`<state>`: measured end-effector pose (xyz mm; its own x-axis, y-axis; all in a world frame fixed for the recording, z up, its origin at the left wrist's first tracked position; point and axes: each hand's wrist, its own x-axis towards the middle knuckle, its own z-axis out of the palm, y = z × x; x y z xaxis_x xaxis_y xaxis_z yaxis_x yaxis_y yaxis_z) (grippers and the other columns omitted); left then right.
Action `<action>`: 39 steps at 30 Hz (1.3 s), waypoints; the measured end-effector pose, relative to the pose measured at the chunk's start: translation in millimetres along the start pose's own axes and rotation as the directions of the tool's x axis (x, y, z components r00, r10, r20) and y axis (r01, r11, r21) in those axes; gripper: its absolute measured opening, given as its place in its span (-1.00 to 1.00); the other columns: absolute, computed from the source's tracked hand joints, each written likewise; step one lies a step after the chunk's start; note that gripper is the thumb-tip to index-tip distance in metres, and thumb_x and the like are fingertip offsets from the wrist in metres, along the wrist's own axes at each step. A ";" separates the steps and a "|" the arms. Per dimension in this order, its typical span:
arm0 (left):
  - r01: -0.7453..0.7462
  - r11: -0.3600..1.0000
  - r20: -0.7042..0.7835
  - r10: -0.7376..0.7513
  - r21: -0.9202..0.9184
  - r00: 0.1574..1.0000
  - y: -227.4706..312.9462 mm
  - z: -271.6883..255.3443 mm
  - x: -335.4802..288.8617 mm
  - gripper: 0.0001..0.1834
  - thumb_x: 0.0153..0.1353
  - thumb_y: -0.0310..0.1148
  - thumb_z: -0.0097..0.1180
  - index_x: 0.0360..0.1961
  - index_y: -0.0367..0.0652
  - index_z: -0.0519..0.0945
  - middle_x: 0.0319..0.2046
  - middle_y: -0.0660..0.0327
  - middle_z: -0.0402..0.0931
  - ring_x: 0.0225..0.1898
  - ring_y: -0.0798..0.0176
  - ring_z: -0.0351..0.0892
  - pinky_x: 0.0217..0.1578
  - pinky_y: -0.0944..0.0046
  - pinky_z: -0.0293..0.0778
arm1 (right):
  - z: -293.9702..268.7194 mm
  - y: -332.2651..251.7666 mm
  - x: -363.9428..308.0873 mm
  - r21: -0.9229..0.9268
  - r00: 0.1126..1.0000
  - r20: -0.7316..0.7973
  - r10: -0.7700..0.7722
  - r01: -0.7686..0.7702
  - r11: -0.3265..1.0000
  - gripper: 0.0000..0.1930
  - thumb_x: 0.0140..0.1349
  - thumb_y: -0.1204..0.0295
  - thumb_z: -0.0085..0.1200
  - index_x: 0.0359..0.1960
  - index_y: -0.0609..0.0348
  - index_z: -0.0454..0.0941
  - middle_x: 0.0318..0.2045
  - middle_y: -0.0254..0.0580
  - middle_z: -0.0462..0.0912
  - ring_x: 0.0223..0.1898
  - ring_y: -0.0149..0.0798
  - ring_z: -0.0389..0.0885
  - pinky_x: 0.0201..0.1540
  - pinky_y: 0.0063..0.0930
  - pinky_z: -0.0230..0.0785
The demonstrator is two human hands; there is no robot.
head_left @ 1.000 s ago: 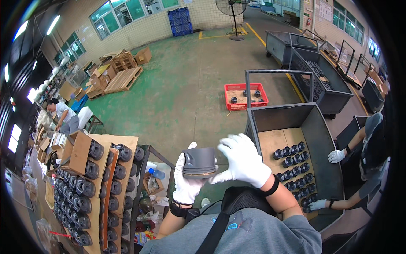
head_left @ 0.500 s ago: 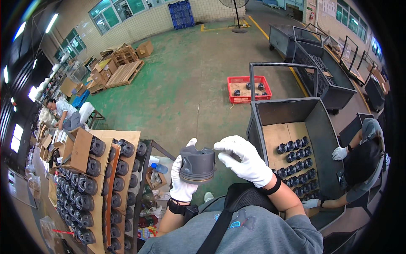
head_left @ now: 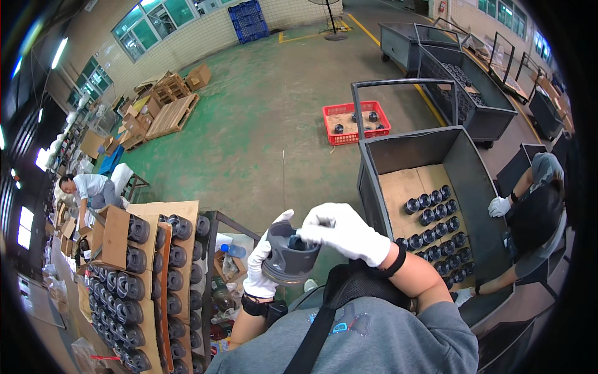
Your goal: Sort through large circular metal engine pistons in industrial bins, inspecting them and moving them between containers.
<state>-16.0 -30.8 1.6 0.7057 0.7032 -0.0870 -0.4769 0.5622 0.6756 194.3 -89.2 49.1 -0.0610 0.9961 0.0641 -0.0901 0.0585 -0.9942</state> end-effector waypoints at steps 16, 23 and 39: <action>-0.030 0.937 -0.177 -0.034 -0.348 0.984 -4.0 -7.1 5.2 -0.38 0.41 0.15 -0.05 0.29 -0.05 0.39 0.08 -0.09 0.54 0.02 -0.17 0.62 0.02 -0.37 0.54 | -27.1 18.5 3.4 -0.693 0.982 0.040 -0.187 0.162 0.702 -0.45 0.24 0.39 0.08 0.30 0.09 0.37 -0.27 0.03 0.66 -0.27 0.06 0.66 -0.15 -0.18 0.52; -0.260 0.953 -0.386 0.300 0.154 0.872 -6.8 7.1 9.1 -0.22 0.38 0.25 -0.10 0.35 -0.17 0.32 0.13 0.02 0.50 0.13 0.03 0.54 0.16 -0.01 0.51 | 10.3 5.2 3.3 -0.562 0.945 0.196 -0.264 0.328 0.759 -0.04 -0.01 0.36 0.35 0.45 0.18 0.10 0.22 0.11 0.42 0.01 0.08 0.60 0.02 -0.23 0.52; -0.630 0.579 0.204 0.632 0.518 0.748 8.9 44.4 -5.8 0.22 -0.07 0.53 0.19 0.47 -0.06 0.15 0.34 -0.06 0.26 0.36 -0.01 0.28 0.42 -0.15 0.10 | 16.9 23.1 4.1 -0.576 0.613 0.068 -0.787 0.668 0.470 -0.45 -0.26 0.67 0.42 -0.12 0.13 0.55 0.05 0.12 0.58 0.04 0.17 0.60 0.08 -0.16 0.52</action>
<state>-1.1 -49.2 40.6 0.3333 0.7923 0.5110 -0.4492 -0.3430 0.8249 175.2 -84.9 27.9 -0.0344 0.5600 0.8278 0.4900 0.7314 -0.4744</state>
